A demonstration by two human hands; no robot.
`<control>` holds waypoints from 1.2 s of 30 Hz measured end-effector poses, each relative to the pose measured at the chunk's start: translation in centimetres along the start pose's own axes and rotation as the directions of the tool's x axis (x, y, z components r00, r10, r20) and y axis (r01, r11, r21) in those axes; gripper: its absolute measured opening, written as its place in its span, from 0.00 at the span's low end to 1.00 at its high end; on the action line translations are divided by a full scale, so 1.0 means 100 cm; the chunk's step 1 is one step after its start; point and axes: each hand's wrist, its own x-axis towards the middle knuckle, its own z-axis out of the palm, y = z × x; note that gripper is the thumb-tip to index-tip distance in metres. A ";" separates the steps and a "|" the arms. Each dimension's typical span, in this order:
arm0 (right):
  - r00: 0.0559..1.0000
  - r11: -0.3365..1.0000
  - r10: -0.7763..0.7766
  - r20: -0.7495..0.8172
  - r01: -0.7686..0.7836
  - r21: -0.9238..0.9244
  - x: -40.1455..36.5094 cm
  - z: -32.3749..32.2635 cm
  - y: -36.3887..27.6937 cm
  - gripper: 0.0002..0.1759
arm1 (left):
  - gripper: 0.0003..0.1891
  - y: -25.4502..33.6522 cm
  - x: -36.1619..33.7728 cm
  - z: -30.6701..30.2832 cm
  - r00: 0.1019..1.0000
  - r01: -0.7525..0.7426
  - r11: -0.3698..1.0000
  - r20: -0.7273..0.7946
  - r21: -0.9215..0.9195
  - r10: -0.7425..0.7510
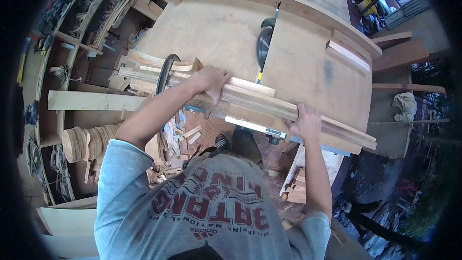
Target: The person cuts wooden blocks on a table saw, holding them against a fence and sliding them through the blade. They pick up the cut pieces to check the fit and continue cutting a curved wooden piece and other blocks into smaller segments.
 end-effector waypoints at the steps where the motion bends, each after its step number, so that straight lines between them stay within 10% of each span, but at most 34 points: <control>1: 1.000 1.000 -0.003 0.000 0.003 -0.001 0.000 0.001 0.001 0.35 | 0.51 0.000 0.000 0.000 1.000 -0.001 1.000 -0.001 0.002 0.001; 36: 1.000 1.000 -0.022 -0.018 0.022 -0.007 0.101 0.001 0.037 0.36 | 0.41 -0.052 0.075 -0.071 1.000 -0.015 1.000 -0.006 0.021 0.016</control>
